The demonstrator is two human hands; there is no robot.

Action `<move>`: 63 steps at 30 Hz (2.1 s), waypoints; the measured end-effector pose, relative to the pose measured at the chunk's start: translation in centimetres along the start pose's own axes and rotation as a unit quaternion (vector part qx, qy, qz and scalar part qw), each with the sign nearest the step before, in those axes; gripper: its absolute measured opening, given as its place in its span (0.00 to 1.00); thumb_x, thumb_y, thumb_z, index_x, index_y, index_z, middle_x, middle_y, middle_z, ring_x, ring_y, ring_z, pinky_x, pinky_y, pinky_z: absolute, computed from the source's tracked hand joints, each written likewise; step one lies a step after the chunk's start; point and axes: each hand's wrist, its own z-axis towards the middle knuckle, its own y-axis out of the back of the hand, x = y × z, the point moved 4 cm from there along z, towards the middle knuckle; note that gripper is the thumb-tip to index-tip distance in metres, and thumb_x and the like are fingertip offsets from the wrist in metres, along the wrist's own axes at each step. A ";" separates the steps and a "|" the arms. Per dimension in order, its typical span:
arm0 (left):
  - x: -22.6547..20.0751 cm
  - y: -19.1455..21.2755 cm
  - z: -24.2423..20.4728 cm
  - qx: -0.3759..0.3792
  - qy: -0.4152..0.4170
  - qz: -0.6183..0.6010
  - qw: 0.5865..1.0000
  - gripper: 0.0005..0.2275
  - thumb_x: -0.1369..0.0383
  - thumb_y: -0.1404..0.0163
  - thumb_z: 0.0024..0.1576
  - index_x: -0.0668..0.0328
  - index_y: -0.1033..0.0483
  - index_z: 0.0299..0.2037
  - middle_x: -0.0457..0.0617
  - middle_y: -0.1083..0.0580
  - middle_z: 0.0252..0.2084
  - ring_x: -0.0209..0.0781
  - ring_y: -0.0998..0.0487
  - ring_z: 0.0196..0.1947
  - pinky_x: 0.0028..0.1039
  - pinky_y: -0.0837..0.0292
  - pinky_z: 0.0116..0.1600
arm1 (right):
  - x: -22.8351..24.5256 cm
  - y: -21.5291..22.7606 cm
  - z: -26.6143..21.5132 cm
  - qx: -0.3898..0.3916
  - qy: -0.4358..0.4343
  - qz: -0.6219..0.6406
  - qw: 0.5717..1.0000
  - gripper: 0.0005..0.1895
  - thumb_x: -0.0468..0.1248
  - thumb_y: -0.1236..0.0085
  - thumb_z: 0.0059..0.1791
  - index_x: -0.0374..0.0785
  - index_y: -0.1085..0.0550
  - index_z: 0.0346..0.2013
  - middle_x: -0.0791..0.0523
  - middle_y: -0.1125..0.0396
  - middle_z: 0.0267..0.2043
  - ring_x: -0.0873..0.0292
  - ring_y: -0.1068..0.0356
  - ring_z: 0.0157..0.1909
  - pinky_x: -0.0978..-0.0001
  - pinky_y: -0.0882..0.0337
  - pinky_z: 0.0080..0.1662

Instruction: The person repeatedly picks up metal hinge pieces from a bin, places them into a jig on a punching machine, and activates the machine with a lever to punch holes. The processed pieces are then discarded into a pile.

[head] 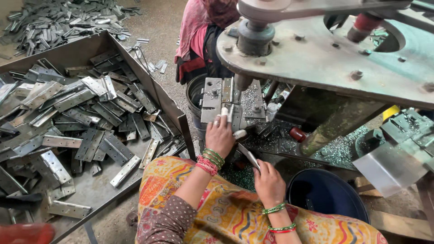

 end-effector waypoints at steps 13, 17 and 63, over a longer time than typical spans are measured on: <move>0.1 -2.7 2.7 -0.044 0.028 -0.047 0.998 0.16 0.58 0.51 0.62 0.62 0.22 0.49 0.55 0.33 0.67 0.51 0.37 0.70 0.52 0.42 0.67 | -3.4 -4.5 -2.2 0.276 -0.085 -0.067 0.955 0.33 0.45 0.42 0.50 0.45 0.42 0.67 0.48 0.31 0.50 0.45 0.25 0.44 0.55 0.23 0.43; 1.0 -2.6 3.2 -0.034 0.011 -0.028 0.999 0.17 0.61 0.48 0.56 0.62 0.23 0.51 0.55 0.33 0.66 0.51 0.37 0.69 0.51 0.43 0.67 | -5.7 -11.6 -6.7 0.411 -0.130 -0.104 0.896 0.45 0.38 0.45 0.52 0.39 0.59 0.76 0.35 0.38 0.55 0.38 0.24 0.44 0.52 0.22 0.46; 1.8 -5.6 9.2 0.030 0.023 0.029 0.999 0.11 0.68 0.54 0.56 0.53 0.19 0.43 0.52 0.33 0.66 0.46 0.31 0.63 0.49 0.45 0.71 | -1.3 -1.7 1.0 0.333 -0.070 -0.102 0.935 0.32 0.53 0.36 0.47 0.38 0.39 0.53 0.47 0.30 0.47 0.44 0.23 0.43 0.54 0.21 0.42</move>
